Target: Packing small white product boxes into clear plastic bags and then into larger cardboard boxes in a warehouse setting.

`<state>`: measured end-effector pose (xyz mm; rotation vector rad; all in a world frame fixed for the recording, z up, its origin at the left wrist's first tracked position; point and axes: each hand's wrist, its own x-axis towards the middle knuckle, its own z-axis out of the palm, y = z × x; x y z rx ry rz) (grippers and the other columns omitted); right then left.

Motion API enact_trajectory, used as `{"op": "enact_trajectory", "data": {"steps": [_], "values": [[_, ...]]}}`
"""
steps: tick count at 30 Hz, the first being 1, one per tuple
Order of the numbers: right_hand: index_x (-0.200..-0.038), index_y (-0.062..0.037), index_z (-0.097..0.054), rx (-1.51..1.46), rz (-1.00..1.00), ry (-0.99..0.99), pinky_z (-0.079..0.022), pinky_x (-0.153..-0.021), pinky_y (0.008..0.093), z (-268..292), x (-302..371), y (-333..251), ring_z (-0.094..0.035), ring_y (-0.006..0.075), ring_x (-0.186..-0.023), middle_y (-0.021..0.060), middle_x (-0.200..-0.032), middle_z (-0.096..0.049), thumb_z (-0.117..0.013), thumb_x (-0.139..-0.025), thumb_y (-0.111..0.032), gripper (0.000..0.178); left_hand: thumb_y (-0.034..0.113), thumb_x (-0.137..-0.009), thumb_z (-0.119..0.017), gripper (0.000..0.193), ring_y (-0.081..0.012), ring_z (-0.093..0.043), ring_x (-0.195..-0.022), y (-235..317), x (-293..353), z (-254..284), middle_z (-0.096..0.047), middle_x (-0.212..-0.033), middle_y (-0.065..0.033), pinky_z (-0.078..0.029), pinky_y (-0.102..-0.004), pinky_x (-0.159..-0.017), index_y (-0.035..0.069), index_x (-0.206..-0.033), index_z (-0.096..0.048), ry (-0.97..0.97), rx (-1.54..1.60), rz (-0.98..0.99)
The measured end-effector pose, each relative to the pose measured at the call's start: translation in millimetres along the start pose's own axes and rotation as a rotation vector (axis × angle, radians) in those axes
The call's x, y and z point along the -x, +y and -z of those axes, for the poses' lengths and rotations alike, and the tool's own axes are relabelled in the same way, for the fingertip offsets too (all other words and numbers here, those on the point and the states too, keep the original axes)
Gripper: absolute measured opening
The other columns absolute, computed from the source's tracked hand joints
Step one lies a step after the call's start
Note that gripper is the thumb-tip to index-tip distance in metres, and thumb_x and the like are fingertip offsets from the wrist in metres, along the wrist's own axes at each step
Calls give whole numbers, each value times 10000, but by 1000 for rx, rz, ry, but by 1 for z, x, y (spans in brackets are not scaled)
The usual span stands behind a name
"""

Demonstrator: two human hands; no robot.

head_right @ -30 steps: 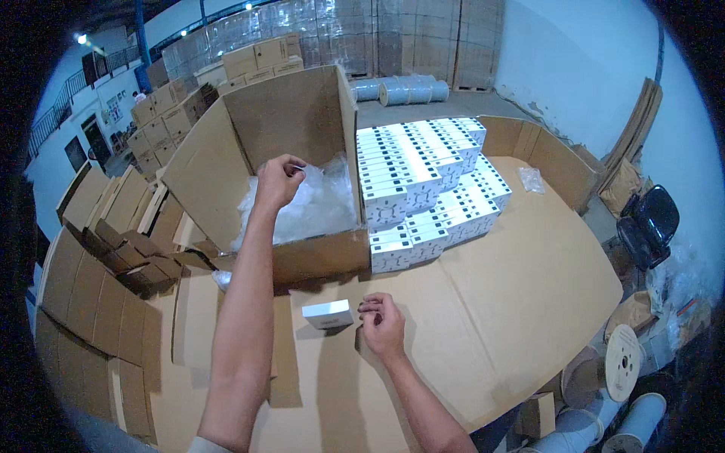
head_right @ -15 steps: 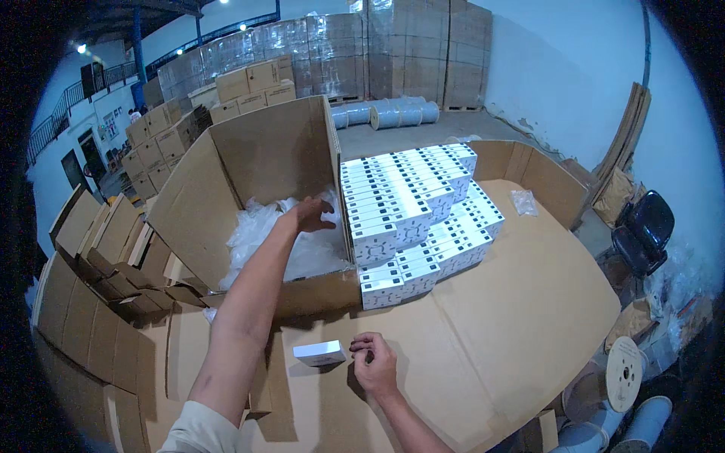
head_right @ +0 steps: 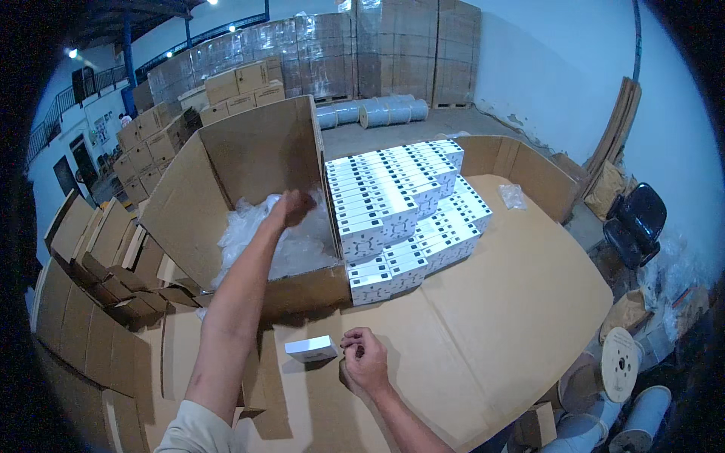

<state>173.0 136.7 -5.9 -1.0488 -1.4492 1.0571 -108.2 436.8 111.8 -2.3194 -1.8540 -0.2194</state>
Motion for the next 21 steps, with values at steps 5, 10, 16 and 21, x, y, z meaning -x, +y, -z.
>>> {"op": "enact_trajectory", "data": {"steps": [5, 10, 16, 21], "values": [[-1040, 15, -593, 26, 6, 43, -594, -714, 309, 9, -1, 2, -734, 187, -832, 120, -902, -706, -509, -871, 49, 192, 294, -918, -674, 310, -440, -687, -972, 20, 5, 56, -710, -955, -264, -538, -512, -840, -7, -975, -719, 70, 373, 170], [-1034, 15, -593, -3, -4, 39, -591, -705, 309, 6, 0, 3, -735, 186, -829, 121, -896, -704, -515, -869, 50, 186, 338, -911, -727, 329, -262, -708, -748, 17, 19, 80, -737, -846, -153, -533, -406, -680, 9, -925, -735, 125, 507, 196], [-1022, 15, -594, 26, 11, 34, -591, -706, 310, 5, -1, 5, -735, 185, -821, 121, -888, -701, -519, -870, 46, 172, 334, -916, -753, 306, -126, -673, -729, 16, 24, 89, -706, -783, -61, -493, -318, -598, 33, -903, -701, 65, 789, 318], [-1004, 14, -593, 8, 9, 30, -587, -702, 309, 5, -2, 2, -734, 184, -814, 118, -872, -700, -522, -874, 39, 150, 242, -945, -724, 210, -103, -651, -693, 3, 24, 89, -685, -791, -30, -468, -261, -553, 38, -949, -676, 118, 1003, 342]]}}
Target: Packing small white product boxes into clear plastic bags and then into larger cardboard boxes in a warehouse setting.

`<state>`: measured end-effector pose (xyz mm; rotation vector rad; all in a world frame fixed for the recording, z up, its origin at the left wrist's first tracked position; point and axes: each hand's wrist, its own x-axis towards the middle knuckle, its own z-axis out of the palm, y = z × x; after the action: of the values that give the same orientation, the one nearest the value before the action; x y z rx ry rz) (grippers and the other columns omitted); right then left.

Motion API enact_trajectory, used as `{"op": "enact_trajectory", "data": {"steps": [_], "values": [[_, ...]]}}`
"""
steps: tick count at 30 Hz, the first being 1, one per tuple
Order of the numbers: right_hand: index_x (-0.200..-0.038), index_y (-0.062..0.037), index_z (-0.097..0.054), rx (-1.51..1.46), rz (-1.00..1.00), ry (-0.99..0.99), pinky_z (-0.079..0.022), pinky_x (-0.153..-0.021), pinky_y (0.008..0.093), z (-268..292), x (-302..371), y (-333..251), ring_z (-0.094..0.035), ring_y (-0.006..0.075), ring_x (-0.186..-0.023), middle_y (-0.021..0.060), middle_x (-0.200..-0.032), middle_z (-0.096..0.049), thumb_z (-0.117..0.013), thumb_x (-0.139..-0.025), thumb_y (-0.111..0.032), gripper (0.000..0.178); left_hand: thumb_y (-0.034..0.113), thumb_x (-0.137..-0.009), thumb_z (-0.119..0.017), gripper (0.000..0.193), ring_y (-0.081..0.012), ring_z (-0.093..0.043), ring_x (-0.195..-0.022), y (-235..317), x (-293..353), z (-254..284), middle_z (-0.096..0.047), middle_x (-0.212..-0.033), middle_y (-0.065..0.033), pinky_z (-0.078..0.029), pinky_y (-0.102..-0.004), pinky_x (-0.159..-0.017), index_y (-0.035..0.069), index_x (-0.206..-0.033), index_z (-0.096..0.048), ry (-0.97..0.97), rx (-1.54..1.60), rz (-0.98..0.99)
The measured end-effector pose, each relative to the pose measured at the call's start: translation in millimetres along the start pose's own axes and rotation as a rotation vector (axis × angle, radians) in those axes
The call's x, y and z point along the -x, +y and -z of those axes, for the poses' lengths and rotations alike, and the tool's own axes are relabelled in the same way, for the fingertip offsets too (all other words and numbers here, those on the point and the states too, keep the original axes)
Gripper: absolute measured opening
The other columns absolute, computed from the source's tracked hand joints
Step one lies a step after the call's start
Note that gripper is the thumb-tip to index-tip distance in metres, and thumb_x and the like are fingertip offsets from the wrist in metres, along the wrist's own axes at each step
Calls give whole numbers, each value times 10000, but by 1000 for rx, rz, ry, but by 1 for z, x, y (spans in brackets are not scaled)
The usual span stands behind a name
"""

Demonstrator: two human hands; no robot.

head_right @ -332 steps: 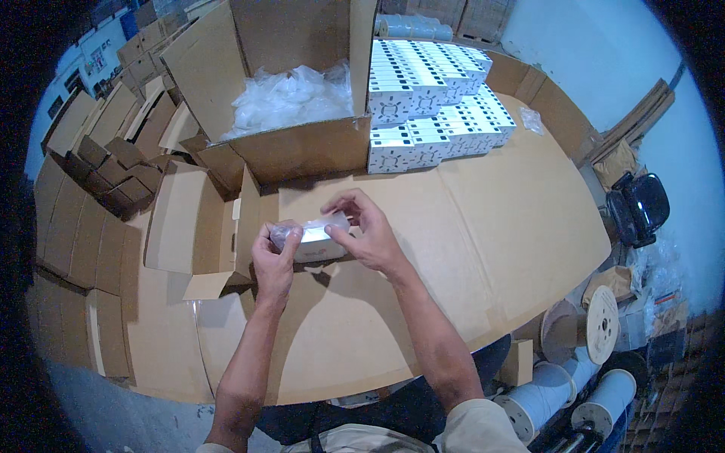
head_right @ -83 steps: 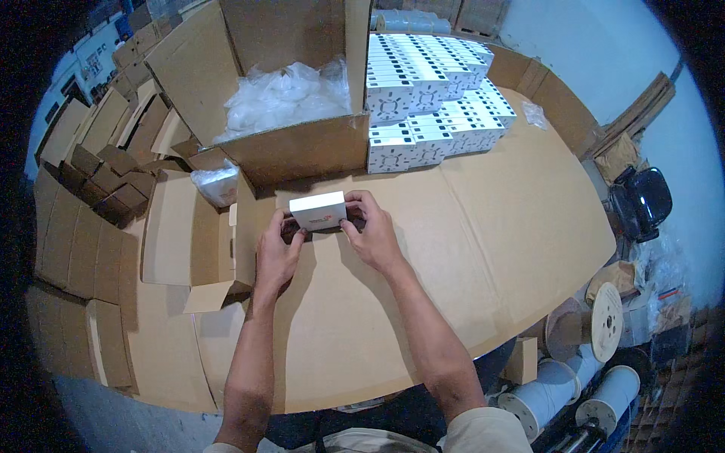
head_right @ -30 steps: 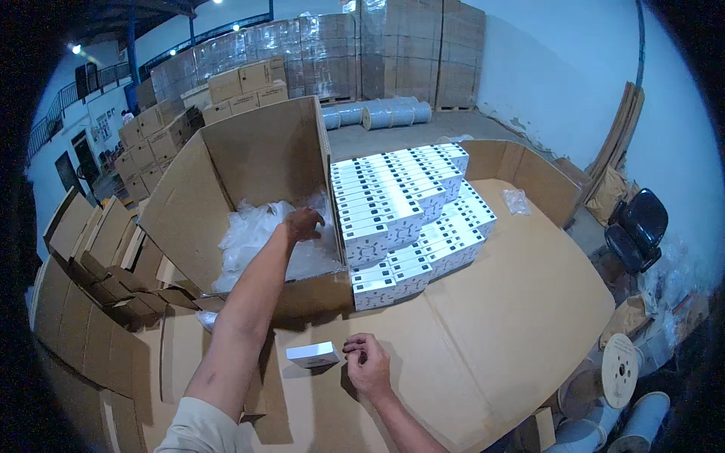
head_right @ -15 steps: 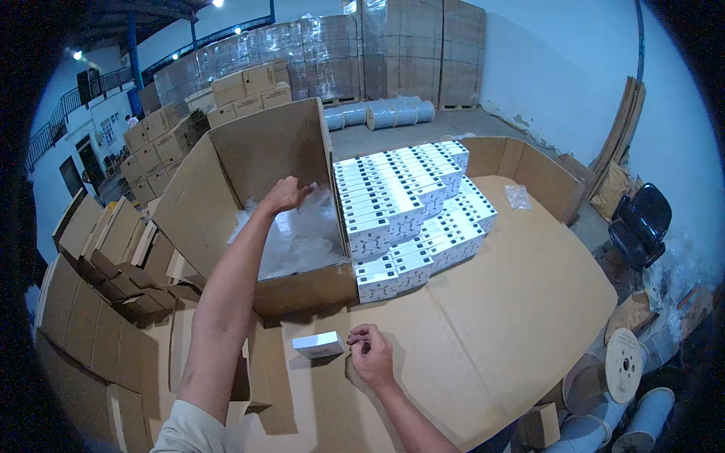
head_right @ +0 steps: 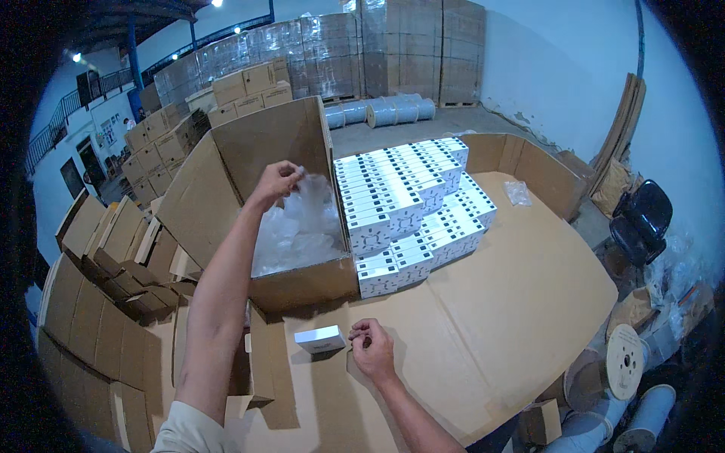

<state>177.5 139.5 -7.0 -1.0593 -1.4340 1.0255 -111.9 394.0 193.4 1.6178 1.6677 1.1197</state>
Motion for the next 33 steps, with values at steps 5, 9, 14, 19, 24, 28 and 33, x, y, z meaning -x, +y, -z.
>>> {"op": "enact_trajectory", "data": {"steps": [5, 9, 14, 19, 24, 28, 33], "values": [[-988, 11, -596, 31, -9, -11, -586, -708, 310, 2, -1, -4, -732, 184, -805, 114, -862, -700, -518, -881, 28, 133, 82, -929, -704, 94, -87, -638, -684, 25, 6, 16, -691, -809, -29, -493, -259, -550, 32, -997, -662, 337, 161, -245], [-983, 13, -596, -3, 30, 4, -586, -707, 310, 3, 0, 5, -732, 186, -799, 114, -854, -699, -517, -876, 30, 133, 7, -855, -716, 188, -138, -699, -785, 61, 36, 32, -724, -941, -80, -629, -294, -627, 13, -1037, -667, 457, 356, -387], [-977, 15, -596, -3, 78, 5, -589, -706, 314, 1, 3, 3, -733, 183, -773, 121, -845, -704, -521, -855, 42, 146, -22, -839, -708, 229, -144, -697, -849, 94, 103, 41, -709, -983, -80, -633, -291, -638, 8, -1062, -664, 534, 359, -549], [-981, 9, -602, -10, 40, 30, -587, -706, 311, 5, 7, 1, -730, 174, -767, 108, -834, -712, -563, -859, 29, 129, -37, -843, -698, 217, -116, -672, -892, 109, 215, 8, -676, -981, -60, -596, -278, -762, 3, -1053, -657, 639, 306, -550], [-1032, 16, -568, -108, -16, -1, -591, -737, 303, 14, 18, 6, -706, 172, -842, 113, -948, -679, -523, -937, 62, 115, -111, -726, -727, 317, -167, -675, -860, 88, 332, -48, -673, -957, -85, -560, -310, -730, 25, -1000, -643, 764, -34, -516], [-1045, 6, -578, -358, -89, -57, -571, -707, 288, 20, 38, 6, -691, 174, -852, 110, -971, -665, -522, -1027, -81, 105, -129, -668, -749, 326, -269, -675, -910, 48, 399, -87, -663, -957, -106, -555, -357, -776, 28, -931, -639, 660, -147, -545], [-1089, 19, -585, -627, -162, -334, -542, -699, 265, 38, 62, -18, -636, 130, -762, 114, -965, -673, -505, -1055, -275, 307, -121, -675, -756, 314, -290, -668, -945, -2, 451, -128, -655, -953, -108, -556, -389, -789, 26, -926, -639, 467, -184, -459]]}}
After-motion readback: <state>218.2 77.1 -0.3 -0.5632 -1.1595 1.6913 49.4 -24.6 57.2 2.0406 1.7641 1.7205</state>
